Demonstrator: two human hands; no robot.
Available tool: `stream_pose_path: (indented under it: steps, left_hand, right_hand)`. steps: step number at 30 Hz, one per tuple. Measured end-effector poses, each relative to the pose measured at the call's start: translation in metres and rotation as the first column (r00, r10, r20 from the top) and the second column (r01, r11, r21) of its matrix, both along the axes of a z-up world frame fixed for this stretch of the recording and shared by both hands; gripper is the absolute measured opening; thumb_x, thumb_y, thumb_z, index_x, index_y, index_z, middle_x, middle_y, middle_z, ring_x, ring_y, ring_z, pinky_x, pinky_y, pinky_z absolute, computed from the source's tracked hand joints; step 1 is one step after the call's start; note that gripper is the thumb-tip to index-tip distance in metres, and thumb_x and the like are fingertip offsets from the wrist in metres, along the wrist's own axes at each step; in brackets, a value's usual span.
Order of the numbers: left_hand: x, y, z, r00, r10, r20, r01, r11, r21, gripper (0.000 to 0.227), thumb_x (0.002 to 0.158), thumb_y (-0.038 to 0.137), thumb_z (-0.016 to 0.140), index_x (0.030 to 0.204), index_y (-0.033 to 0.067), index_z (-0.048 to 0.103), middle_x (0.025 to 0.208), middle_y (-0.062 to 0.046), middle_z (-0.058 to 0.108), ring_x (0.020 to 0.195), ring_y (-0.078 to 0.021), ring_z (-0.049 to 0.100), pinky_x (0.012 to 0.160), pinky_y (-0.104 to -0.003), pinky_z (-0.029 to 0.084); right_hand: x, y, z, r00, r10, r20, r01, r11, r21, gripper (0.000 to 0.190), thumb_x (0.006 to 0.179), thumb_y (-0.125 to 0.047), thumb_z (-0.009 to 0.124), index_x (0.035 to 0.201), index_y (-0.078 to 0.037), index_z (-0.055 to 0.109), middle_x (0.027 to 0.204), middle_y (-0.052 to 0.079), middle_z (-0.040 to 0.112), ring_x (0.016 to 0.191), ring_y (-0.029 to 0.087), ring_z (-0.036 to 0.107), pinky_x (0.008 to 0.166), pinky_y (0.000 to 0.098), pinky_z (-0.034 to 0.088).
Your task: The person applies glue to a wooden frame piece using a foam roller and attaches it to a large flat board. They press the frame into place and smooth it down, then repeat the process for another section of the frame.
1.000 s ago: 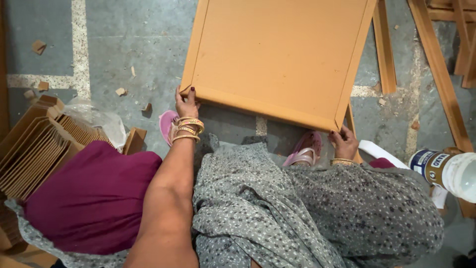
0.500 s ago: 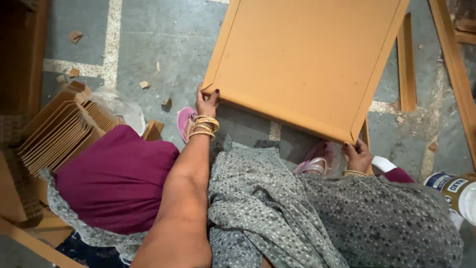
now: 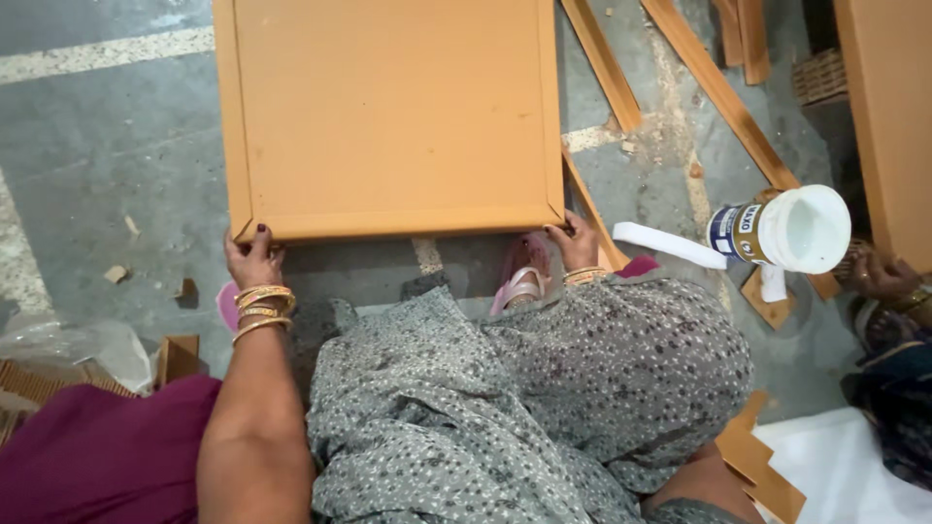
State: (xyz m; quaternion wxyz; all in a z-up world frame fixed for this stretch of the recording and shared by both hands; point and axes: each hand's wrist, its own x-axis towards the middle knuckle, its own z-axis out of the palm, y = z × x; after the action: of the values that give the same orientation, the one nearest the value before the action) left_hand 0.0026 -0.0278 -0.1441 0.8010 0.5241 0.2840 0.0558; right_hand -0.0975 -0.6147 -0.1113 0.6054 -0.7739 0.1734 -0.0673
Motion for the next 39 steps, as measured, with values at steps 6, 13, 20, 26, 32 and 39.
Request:
stream_pose_path:
  steps: [6, 13, 20, 26, 32, 39]
  left_hand:
    - [-0.001, -0.002, 0.009, 0.999, 0.030, -0.028, -0.030, 0.999, -0.015, 0.058, 0.097, 0.013, 0.077, 0.146, 0.0184, 0.046, 0.128, -0.002, 0.063, 0.105, -0.0215, 0.065, 0.074, -0.037, 0.056]
    - [-0.002, -0.001, 0.018, 0.994, 0.011, -0.111, -0.008, 1.000, 0.027, 0.060, 0.095, 0.016, 0.079, 0.146, 0.0169, 0.047, 0.131, -0.003, 0.063, 0.115, -0.0216, 0.065, 0.080, -0.043, 0.056]
    - [0.004, -0.002, 0.024, 0.981, -0.005, -0.192, 0.027, 0.993, 0.114, 0.067, 0.092, 0.021, 0.079, 0.147, 0.0182, 0.041, 0.129, -0.003, 0.064, 0.110, -0.0217, 0.066, 0.071, -0.040, 0.054]
    - [0.000, -0.004, 0.032, 0.976, -0.003, -0.217, 0.048, 0.978, 0.202, 0.056, 0.093, 0.024, 0.080, 0.140, 0.0144, 0.051, 0.115, -0.002, 0.068, 0.090, -0.0166, 0.063, 0.057, -0.033, 0.048]
    - [-0.001, -0.017, 0.054, 0.961, 0.042, -0.273, 0.045, 0.952, 0.304, 0.043, 0.089, 0.029, 0.084, 0.119, 0.0056, 0.064, 0.087, -0.006, 0.068, 0.058, -0.0140, 0.052, 0.045, -0.031, 0.038]
    - [-0.024, -0.027, 0.102, 0.769, -0.080, -0.635, 0.429, 0.800, 0.419, 0.059, 0.086, 0.047, 0.083, 0.116, -0.0031, 0.075, 0.092, -0.011, 0.073, 0.074, -0.0204, 0.065, 0.059, -0.038, 0.050]
  right_hand:
    - [0.000, 0.000, -0.001, 0.997, -0.046, -0.057, 0.047, 0.999, 0.022, 0.040, 0.089, -0.003, 0.074, 0.128, 0.005, 0.064, 0.104, 0.010, 0.075, 0.090, 0.013, 0.072, 0.079, 0.0270, 0.060]
    - [-0.001, -0.002, -0.008, 0.994, -0.063, -0.091, 0.058, 0.997, -0.054, 0.030, 0.090, -0.009, 0.078, 0.115, 0.005, 0.070, 0.094, 0.009, 0.076, 0.081, 0.012, 0.072, 0.073, 0.0258, 0.059]
    - [-0.007, 0.016, 0.020, 0.998, -0.022, -0.056, -0.008, 0.875, -0.484, 0.028, 0.092, -0.021, 0.080, 0.101, 0.004, 0.075, 0.088, 0.017, 0.075, 0.076, 0.025, 0.071, 0.070, 0.0344, 0.054]
    - [-0.007, 0.019, 0.017, 0.999, -0.029, -0.033, 0.007, 0.852, -0.524, 0.033, 0.092, -0.027, 0.078, 0.105, 0.002, 0.073, 0.093, 0.018, 0.075, 0.082, 0.028, 0.074, 0.072, 0.0352, 0.055]
    - [-0.012, 0.017, 0.015, 0.989, -0.109, -0.095, 0.066, 0.927, -0.370, 0.029, 0.093, -0.024, 0.076, 0.107, 0.001, 0.073, 0.090, 0.011, 0.077, 0.080, 0.015, 0.073, 0.072, 0.0306, 0.056]
    - [-0.035, -0.020, 0.016, 0.988, -0.136, 0.073, 0.136, 0.991, 0.001, 0.026, 0.096, -0.017, 0.070, 0.112, 0.002, 0.066, 0.096, 0.003, 0.074, 0.084, 0.012, 0.072, 0.072, 0.0272, 0.061]
